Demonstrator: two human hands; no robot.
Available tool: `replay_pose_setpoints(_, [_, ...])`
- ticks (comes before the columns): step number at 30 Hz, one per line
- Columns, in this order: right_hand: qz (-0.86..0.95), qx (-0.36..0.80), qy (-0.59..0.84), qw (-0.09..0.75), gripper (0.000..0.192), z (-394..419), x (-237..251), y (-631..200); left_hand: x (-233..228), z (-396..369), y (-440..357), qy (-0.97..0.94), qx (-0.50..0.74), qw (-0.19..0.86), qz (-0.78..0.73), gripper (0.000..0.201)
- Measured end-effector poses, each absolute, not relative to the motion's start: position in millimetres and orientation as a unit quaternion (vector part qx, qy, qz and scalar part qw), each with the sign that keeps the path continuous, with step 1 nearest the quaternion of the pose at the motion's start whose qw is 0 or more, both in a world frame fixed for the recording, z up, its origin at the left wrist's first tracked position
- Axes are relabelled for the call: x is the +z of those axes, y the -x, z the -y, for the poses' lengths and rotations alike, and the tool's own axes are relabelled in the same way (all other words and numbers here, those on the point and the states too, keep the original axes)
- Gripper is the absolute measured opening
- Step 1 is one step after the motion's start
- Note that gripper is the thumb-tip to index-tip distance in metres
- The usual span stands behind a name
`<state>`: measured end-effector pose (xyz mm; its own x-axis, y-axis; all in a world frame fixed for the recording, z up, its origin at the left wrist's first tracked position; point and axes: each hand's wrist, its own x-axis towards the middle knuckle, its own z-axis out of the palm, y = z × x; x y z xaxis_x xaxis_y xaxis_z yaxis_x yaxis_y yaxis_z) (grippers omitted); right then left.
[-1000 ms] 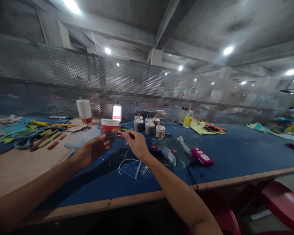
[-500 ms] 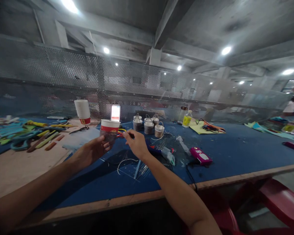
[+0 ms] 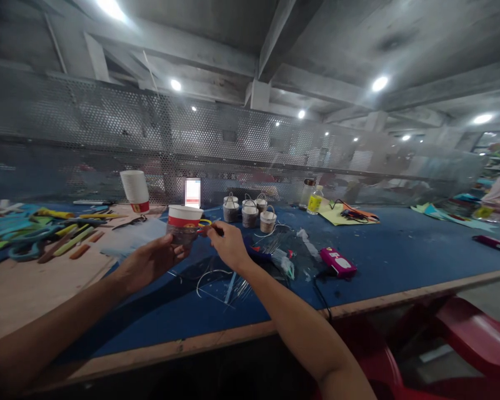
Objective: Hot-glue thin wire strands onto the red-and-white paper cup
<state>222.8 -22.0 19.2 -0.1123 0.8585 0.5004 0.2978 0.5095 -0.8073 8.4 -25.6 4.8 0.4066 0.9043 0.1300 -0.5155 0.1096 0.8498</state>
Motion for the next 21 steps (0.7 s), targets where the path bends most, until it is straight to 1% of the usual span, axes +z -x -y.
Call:
replay_pose_setpoints(6, [0.690,0.289,0.420,0.513,0.021,22.9,20.4,-222.0,4.6,26.5,-8.3,-0.441,0.490,0.722,-0.211,0.049])
replay_pose_setpoints(11, [0.698,0.280,0.421,0.507,0.022,18.7,16.1,-222.2,2.5,26.2,-7.9,-0.436,0.490,0.722,-0.219,0.052])
replay_pose_setpoints(13, [0.700,0.287,0.416,0.505,0.023,17.2,14.9,-222.0,1.2,25.7,-7.5,-0.434,0.487,0.725,-0.220,0.049])
replay_pose_setpoints(17, [0.694,0.306,0.406,0.510,0.024,16.7,14.5,-220.3,0.3,25.2,-6.6,-0.434,0.473,0.736,-0.214,0.036])
replay_pose_setpoints(21, [0.678,0.342,0.382,0.527,0.023,16.4,12.1,-217.0,1.6,24.4,-5.5,-0.440,0.461,0.738,-0.222,0.037])
